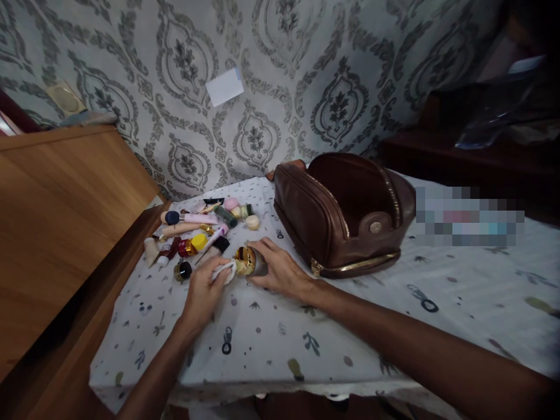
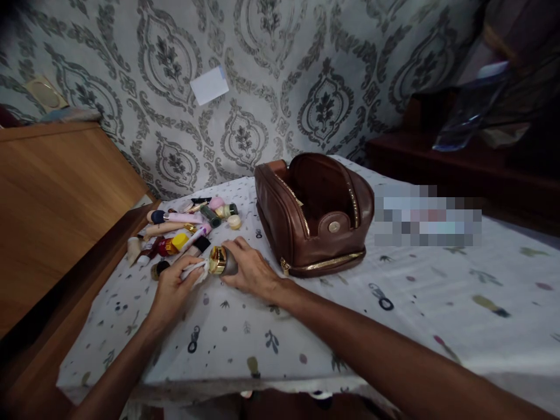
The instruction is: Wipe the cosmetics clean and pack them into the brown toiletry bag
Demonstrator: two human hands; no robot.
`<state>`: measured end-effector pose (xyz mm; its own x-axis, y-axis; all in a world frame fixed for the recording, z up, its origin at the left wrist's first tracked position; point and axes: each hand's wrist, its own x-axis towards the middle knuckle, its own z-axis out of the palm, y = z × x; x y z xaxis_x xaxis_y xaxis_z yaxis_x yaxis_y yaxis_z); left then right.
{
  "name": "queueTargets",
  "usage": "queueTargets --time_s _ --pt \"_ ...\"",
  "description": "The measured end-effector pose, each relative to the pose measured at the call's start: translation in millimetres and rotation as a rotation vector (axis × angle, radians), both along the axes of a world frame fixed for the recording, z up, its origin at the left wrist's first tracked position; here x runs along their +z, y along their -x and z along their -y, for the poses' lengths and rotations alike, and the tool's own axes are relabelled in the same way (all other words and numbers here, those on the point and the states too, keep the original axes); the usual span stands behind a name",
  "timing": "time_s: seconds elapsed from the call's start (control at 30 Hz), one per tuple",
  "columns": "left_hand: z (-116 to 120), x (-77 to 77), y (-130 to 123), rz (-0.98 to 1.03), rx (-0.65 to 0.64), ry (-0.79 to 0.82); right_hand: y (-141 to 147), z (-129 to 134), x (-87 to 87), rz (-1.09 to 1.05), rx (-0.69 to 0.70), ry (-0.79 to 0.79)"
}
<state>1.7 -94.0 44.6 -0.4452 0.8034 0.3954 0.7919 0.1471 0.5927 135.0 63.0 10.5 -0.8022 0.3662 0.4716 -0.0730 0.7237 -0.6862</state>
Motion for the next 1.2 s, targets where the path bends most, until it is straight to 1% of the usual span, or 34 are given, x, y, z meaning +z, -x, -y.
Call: queueTargets --time_s 0.13,0.23,0.43,0.53,0.63,0.77,0.87,0.93,1.0,1.1,1.2 --pt "7.6 -4.2 -3.5 0.028 -0.011 0.014 1.0 -0.3 0.8 0.006 -0.006 0.023" --pt "11.5 -6.0 -10.6 -0.019 -0.048 -0.003 1.7 -0.6 0.7 -0.004 -0.032 0.037" --pt "10.6 -10.7 -30.3 -0.222 -0.176 -0.015 1.1 1.5 2.9 0.02 -0.027 0.054" --pt "7.7 -11.1 -38.1 -0.36 -0.177 -0.027 0.4 3.5 4.2 0.047 -0.03 0.025" --pt "4.7 -6.2 -44.9 -0.455 -0.136 -0.023 0.0 5.1 3.2 0.056 -0.03 -0.022" --pt "-2.2 9.2 -51.1 -0.503 -0.093 -0.033 -0.5 7.2 0.1 0.044 -0.008 -0.071" --pt "-10.9 23.7 -49.1 -0.475 -0.068 -0.023 -1.2 8.4 -0.6 0.033 0.023 -0.122" --pt "-17.3 31.6 -42.9 -0.441 -0.046 -0.017 -2.0 8.7 -0.1 0.041 0.039 -0.153" --pt "-22.8 36.1 -33.4 -0.388 -0.017 -0.022 -3.0 8.6 0.6 0.046 0.048 -0.166" --pt "-27.4 34.6 -16.5 -0.255 0.022 -0.027 -4.3 8.1 1.0 0.02 0.072 -0.138" --pt "-27.3 25.5 -2.1 -0.093 0.037 -0.023 -4.3 7.4 0.7 -0.008 0.099 -0.089"
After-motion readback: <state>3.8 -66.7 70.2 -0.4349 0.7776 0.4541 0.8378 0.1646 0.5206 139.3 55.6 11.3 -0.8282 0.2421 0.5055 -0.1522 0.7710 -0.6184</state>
